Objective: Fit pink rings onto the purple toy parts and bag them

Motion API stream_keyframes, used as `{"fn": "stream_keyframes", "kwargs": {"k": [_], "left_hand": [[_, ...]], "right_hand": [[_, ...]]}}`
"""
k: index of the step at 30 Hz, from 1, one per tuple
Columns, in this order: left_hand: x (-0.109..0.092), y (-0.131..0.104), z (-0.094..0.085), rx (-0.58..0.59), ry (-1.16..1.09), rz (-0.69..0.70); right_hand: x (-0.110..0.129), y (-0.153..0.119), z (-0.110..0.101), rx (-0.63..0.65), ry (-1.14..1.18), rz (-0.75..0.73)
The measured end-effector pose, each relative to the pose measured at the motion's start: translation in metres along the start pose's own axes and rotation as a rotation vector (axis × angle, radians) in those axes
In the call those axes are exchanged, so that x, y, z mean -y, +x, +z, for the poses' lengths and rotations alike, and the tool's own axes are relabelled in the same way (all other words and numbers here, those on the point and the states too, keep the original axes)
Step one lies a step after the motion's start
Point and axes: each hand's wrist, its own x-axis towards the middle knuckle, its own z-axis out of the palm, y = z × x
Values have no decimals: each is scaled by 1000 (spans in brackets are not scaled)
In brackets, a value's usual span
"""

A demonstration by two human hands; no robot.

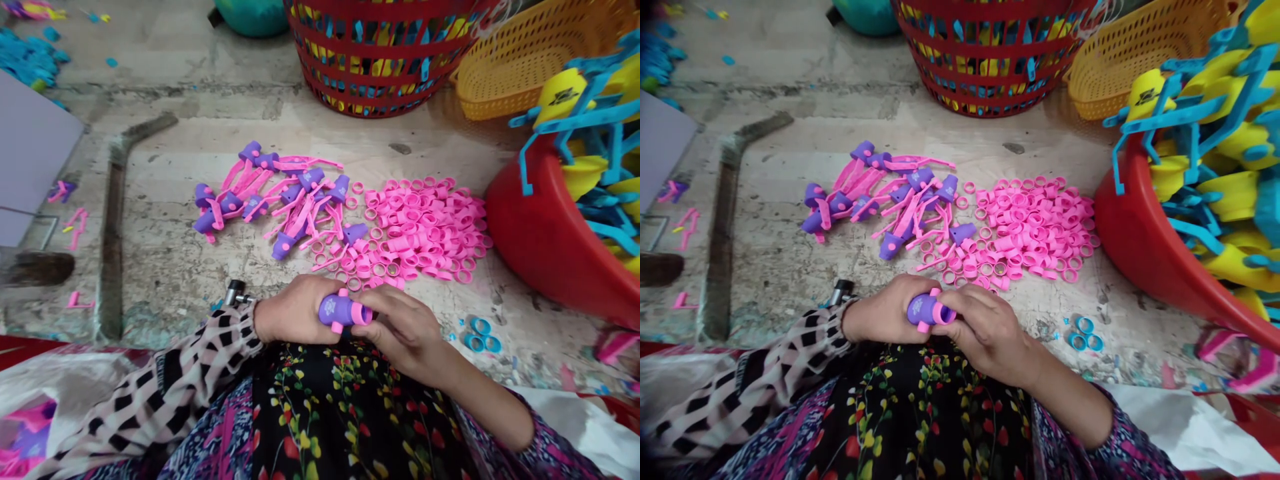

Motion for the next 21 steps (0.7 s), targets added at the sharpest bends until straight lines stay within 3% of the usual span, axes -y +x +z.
{"fn": "stream_keyframes", "kwargs": {"k": [21], "left_hand": [[2,0,3,-9,57,-8]], "right_hand": [[-3,0,0,-11,17,26]]}}
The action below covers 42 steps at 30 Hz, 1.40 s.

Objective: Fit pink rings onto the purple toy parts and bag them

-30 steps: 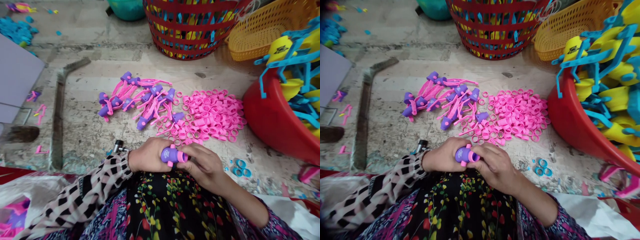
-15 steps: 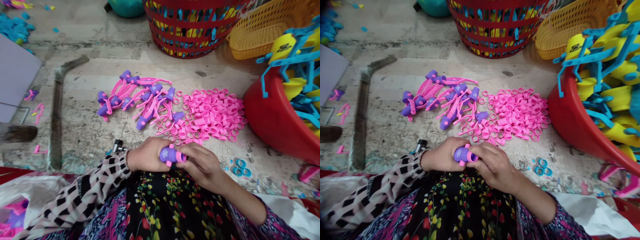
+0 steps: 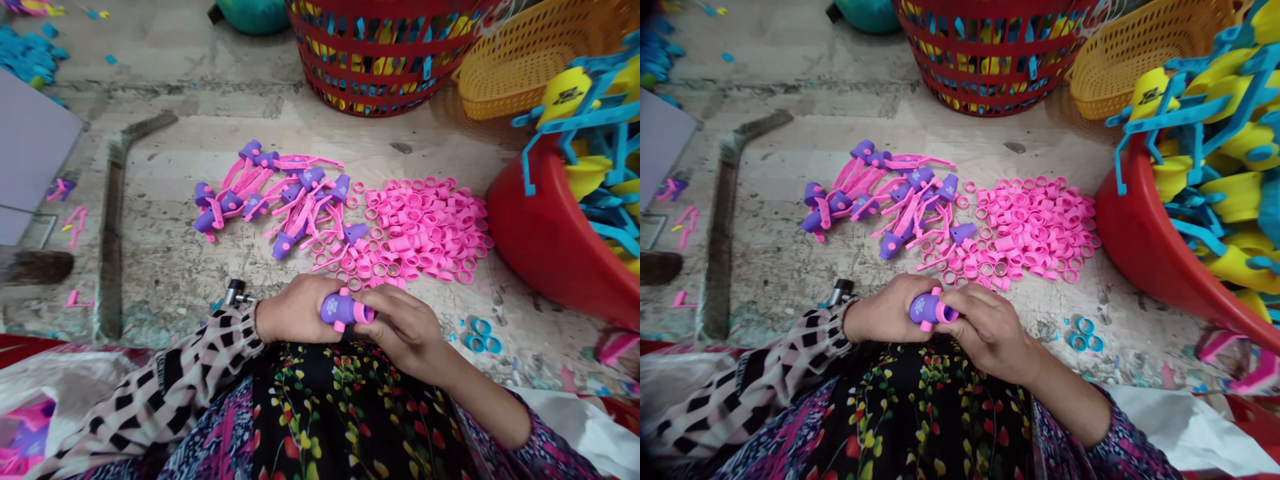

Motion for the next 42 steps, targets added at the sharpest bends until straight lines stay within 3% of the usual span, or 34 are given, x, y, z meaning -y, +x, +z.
{"fn": "stream_keyframes", "kwargs": {"k": [20,27,33,37,42], "left_hand": [[6,-6,5,-113,200,45],[-2,-6,4,-160,217,91],[-7,-6,7,-147,272,73],[-17,-8,6,-141,336,26],[-33,-13,3,-93,469,-97]], "right_hand": [[-2,-1,1,-35,57,43],[-12,-14,-3,-199,384,332],[-11,-3,14,-327,797,573],[0,13,25,-347,976,711],[9,23,31,-318,1012,763]]}}
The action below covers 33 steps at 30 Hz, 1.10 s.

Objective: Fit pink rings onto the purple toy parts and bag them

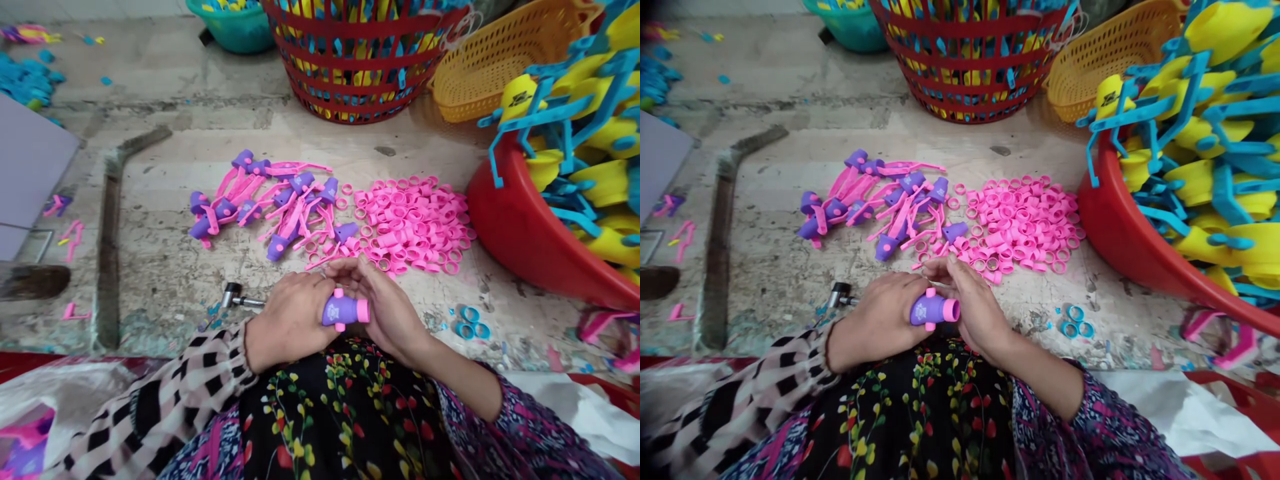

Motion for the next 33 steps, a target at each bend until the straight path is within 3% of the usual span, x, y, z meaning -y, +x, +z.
{"fn": "stream_keyframes", "kwargs": {"k": [11,24,33], "left_hand": [[-9,-9,3,49,55,-21],[-18,-20,25,171,56,-140],[-23,-24,29,153,37,-154]], "right_hand": [[-17,1,4,104,165,181],[-40,-10,1,41,245,318],[-43,-17,6,-21,239,324]]}}
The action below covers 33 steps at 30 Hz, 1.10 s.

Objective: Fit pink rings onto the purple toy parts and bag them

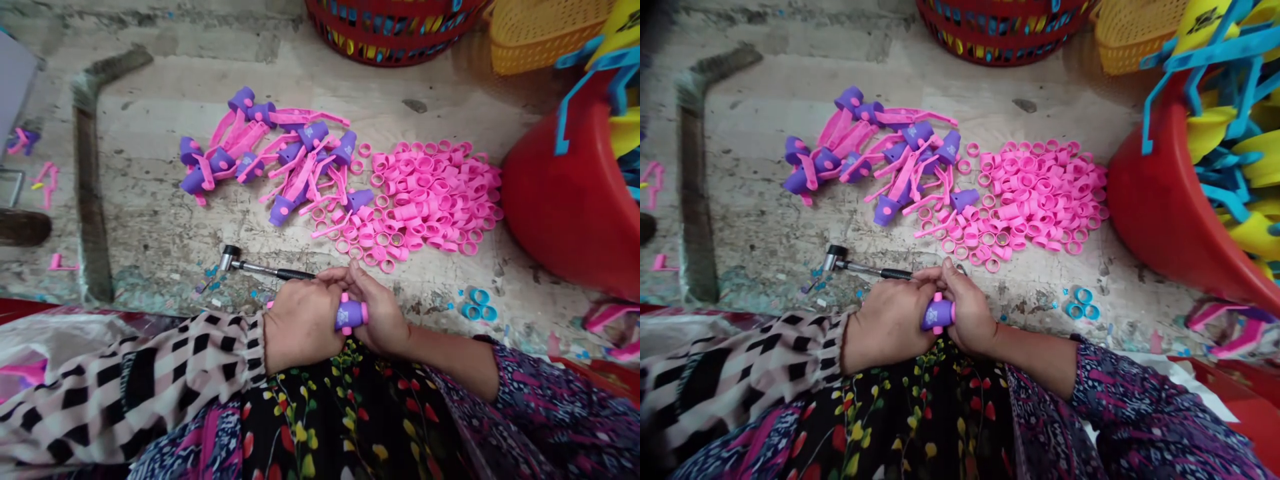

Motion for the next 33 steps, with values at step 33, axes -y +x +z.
{"fn": "stream_keyframes", "kwargs": {"k": [33], "left_hand": [[122,-127,-76,-196,-369,-663]], "right_hand": [[16,9,-33,189,-421,98]]}}
